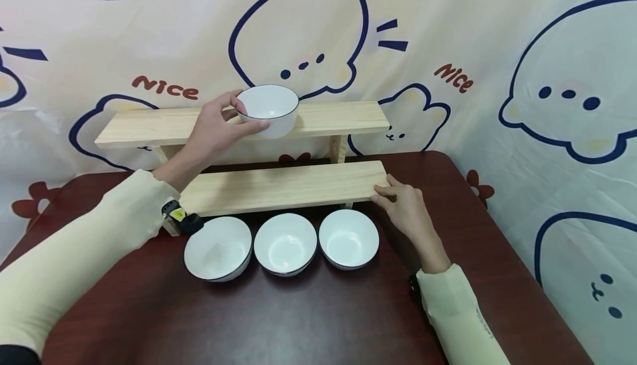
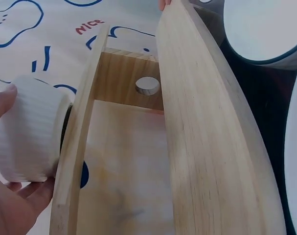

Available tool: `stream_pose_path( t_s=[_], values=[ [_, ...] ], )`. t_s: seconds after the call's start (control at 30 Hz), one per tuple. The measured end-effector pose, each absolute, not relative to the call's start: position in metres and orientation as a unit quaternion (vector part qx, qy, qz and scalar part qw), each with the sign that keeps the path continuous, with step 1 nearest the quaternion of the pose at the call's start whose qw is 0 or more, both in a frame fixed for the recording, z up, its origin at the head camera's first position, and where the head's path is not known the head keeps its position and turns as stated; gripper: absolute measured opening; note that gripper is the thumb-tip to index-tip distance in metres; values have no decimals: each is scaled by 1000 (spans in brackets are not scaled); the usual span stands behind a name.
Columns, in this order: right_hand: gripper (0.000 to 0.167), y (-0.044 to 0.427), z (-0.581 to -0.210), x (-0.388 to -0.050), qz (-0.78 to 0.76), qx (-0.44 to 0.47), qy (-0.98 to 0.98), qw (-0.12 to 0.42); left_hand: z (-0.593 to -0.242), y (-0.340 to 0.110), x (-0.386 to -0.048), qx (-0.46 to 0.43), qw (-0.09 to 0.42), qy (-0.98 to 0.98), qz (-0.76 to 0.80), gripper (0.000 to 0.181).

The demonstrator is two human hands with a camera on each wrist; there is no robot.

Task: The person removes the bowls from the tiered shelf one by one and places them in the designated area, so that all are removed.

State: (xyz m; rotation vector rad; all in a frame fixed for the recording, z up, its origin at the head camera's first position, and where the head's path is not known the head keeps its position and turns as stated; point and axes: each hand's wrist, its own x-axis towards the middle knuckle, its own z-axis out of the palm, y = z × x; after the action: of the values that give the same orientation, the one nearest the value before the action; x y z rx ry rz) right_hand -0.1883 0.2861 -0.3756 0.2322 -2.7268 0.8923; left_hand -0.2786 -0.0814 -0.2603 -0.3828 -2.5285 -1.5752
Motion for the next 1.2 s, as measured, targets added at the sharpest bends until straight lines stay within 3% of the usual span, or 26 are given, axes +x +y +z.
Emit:
stream_pose_path(
  t_s=[0.7, 1.2],
  values=[
    [30, 286, -375, -190, 312, 77, -938, 132, -261, -123, -241, -150, 97, -832, -525, 49],
    [30, 286, -374, -188, 314, 74, -938, 127, -267, -151, -208, -129, 86, -838, -523, 51]
  ],
)
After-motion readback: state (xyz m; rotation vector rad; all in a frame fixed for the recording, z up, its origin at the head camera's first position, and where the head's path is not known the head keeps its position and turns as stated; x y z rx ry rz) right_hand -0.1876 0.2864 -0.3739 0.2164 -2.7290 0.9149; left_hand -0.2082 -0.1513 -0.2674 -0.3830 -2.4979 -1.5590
